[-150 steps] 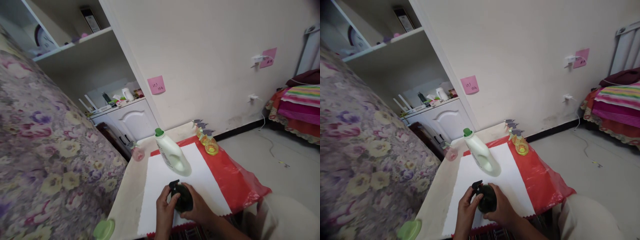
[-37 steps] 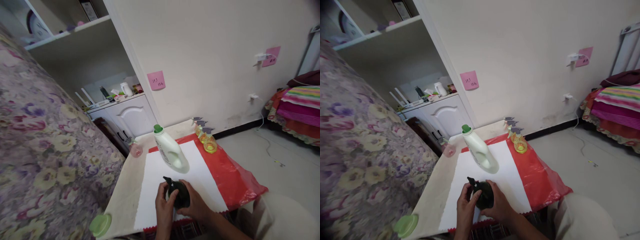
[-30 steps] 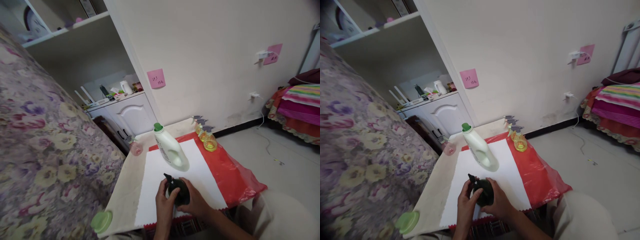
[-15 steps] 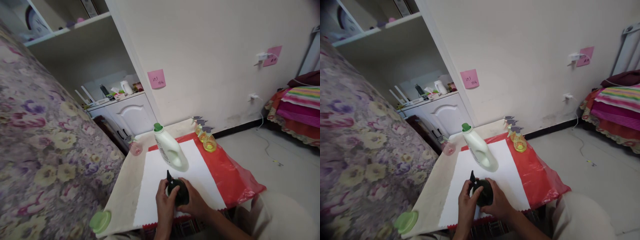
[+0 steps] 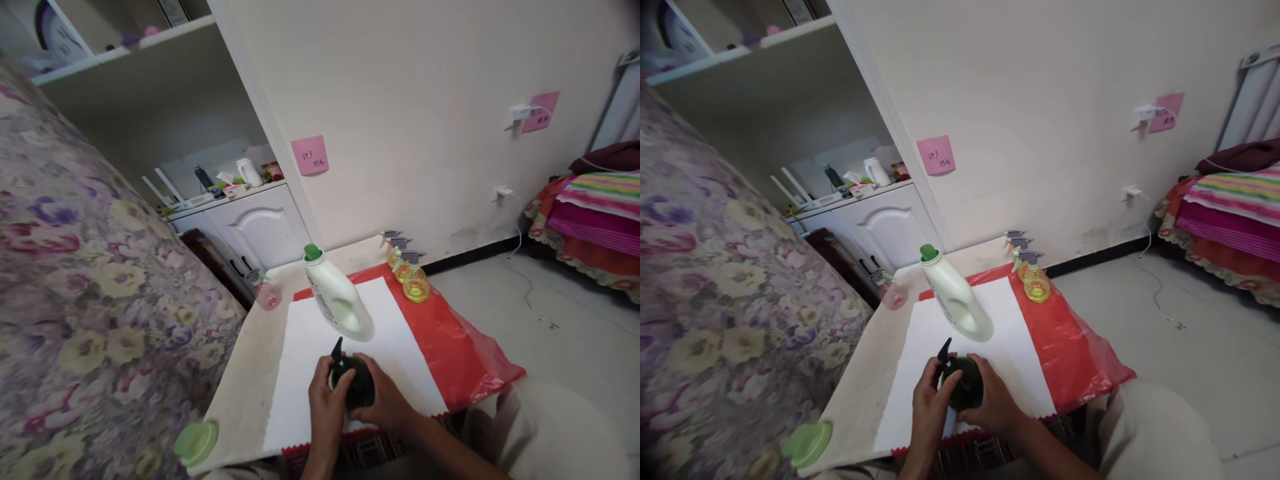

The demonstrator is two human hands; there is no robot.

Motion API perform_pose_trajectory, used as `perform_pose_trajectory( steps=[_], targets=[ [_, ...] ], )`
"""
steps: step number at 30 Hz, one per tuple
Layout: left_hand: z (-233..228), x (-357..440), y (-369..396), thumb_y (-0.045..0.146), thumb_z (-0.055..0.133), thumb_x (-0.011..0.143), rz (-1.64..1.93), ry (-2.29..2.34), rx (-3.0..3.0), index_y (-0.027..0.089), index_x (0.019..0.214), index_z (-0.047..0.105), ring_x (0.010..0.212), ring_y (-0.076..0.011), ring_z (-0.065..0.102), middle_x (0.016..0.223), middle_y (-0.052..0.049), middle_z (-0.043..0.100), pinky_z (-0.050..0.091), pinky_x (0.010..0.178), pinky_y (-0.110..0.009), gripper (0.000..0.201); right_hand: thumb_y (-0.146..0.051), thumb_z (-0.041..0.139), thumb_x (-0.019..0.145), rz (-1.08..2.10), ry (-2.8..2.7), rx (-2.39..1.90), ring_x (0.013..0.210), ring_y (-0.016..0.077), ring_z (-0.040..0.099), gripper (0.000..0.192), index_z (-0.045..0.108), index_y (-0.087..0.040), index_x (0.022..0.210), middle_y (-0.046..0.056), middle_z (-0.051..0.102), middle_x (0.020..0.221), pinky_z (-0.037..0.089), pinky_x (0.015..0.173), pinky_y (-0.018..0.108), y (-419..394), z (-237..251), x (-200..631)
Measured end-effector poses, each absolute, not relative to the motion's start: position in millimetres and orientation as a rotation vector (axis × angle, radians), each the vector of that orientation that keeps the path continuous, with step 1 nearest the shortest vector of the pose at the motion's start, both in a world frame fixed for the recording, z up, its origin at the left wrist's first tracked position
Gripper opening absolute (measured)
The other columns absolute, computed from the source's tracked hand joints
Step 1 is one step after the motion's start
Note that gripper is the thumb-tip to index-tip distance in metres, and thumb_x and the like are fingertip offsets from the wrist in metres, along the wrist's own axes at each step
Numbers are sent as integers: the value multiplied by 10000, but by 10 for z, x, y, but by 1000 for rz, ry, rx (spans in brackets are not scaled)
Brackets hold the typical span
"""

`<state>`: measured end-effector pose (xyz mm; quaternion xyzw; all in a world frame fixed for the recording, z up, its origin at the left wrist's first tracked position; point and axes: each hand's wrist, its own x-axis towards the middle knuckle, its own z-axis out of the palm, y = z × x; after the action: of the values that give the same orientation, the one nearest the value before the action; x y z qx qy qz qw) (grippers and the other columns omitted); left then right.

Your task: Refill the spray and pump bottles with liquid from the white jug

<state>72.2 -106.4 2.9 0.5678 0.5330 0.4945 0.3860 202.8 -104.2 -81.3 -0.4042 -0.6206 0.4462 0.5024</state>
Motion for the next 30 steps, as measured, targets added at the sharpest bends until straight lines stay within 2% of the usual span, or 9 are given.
perform_pose_trajectory(
  steps=[5,8,12,14,18,21,26,30],
  targets=[
    [92,604,-1016,276,682,723,1113,1203,1480,186,1058,673,1056,-267,611,1062,-65,702,437,959,-376,347,-142,813,487,1089,-1495,-949,1215,307,497,961,364,-245,1330,91,513,1322,384,1027,478,-1052,-773,2041],
    [74,637,-1034,245,702,700,1183,1258,1484,206,1092,649,1092,-255,594,1111,-58,684,428,970,-358,398,-158,820,482,1082,-1500,-962,1234,320,481,974,359,-242,1336,102,505,1329,365,1043,500,-1044,-796,2038],
    [32,703,-1065,277,693,727,1310,1350,1520,208,946,664,956,-216,618,955,-29,686,462,875,-307,232,-152,815,475,1071,-1503,-998,1238,325,478,988,349,-246,1342,107,497,1338,363,1046,508,-1035,-836,2033],
    [41,675,-1058,280,673,744,1272,1305,1547,205,948,672,957,-220,615,946,-30,686,461,875,-307,217,-152,805,488,1068,-1509,-998,1234,321,483,975,348,-253,1343,103,496,1338,367,1044,505,-1036,-834,2036],
    [83,596,-1040,272,666,736,1144,1237,1539,197,1041,676,1072,-256,593,1077,-59,688,432,954,-347,314,-159,797,497,1071,-1522,-973,1236,319,481,961,351,-250,1343,102,493,1343,366,1044,495,-1039,-813,2043],
    [74,631,-1056,240,710,688,1208,1327,1534,214,1117,634,1132,-257,565,1172,-61,654,406,996,-360,436,-161,794,493,1082,-1506,-977,1233,327,483,962,353,-242,1344,106,504,1339,361,1042,500,-1037,-818,2039],
    [27,676,-1050,296,685,735,1290,1417,1621,207,901,649,919,-225,609,901,-23,664,461,856,-322,192,-162,801,493,1087,-1486,-981,1196,310,513,958,360,-243,1340,96,525,1312,397,1014,471,-1030,-825,2034],
    [34,577,-993,319,676,747,1166,1286,1617,202,948,664,990,-239,602,967,-33,670,453,886,-318,233,-190,822,477,1104,-1488,-967,1188,312,518,979,365,-232,1343,93,532,1307,398,1012,462,-1017,-799,2047]
  ],
)
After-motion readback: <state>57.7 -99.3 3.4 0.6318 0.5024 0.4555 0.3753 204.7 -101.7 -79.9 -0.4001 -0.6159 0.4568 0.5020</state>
